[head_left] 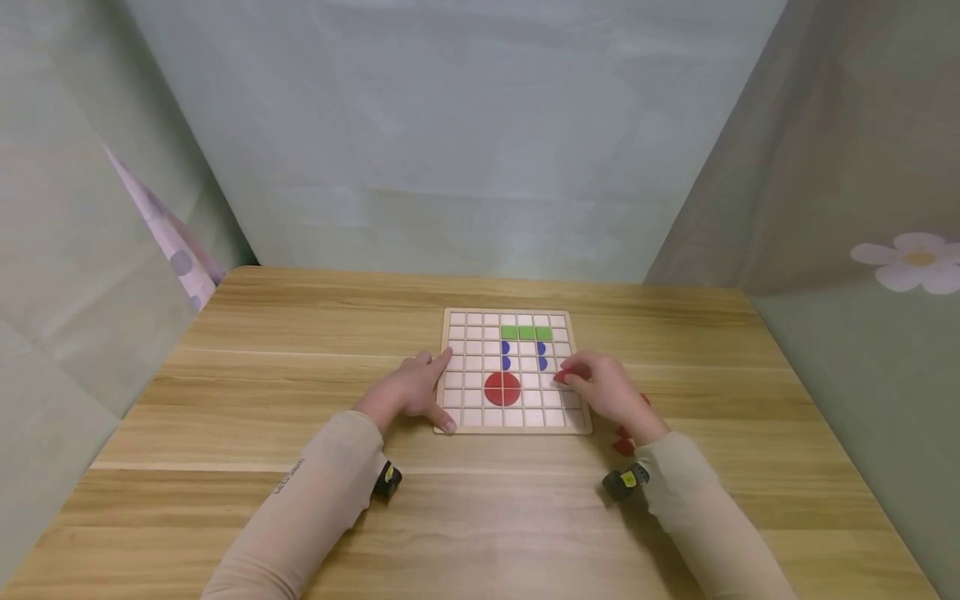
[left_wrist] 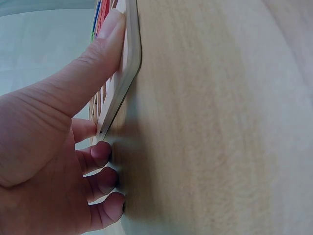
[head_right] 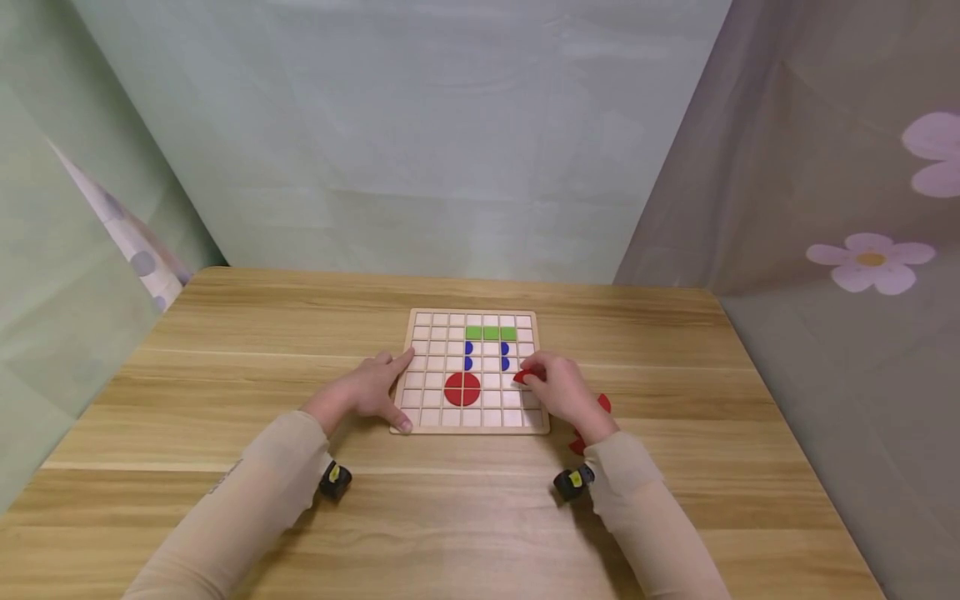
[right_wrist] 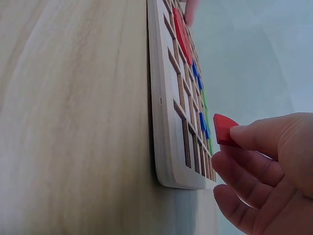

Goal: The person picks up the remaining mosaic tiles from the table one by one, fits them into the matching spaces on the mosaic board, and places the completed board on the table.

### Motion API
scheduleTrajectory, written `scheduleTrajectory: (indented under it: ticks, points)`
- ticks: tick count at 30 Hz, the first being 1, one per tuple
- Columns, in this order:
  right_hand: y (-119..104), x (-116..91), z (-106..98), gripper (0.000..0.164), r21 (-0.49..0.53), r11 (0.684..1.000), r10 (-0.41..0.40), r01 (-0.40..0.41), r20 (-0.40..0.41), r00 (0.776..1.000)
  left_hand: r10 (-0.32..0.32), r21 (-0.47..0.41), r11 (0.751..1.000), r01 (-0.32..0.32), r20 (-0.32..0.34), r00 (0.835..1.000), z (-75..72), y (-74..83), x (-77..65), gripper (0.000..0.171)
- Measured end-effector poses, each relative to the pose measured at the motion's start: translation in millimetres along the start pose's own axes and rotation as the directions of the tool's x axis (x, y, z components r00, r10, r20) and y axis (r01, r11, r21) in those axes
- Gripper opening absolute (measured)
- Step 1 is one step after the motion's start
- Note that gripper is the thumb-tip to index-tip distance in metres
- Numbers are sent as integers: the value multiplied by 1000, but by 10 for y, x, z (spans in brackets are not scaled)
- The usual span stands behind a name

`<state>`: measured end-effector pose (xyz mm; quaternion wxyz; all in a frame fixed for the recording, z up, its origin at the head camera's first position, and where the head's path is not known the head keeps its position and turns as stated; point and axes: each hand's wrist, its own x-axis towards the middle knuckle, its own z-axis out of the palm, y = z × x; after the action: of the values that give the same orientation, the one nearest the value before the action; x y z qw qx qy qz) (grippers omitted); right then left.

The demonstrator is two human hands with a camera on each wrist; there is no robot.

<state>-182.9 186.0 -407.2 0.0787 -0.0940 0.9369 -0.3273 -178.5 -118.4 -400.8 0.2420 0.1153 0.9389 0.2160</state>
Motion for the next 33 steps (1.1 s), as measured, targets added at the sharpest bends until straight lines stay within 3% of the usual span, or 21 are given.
scheduleTrajectory:
  ticks: [33]
  points:
    - [-118, 105, 77, 16, 25, 1000, -12, 11, 60, 998, -13, 5, 1000, 13, 4, 1000, 18, 0, -5, 131]
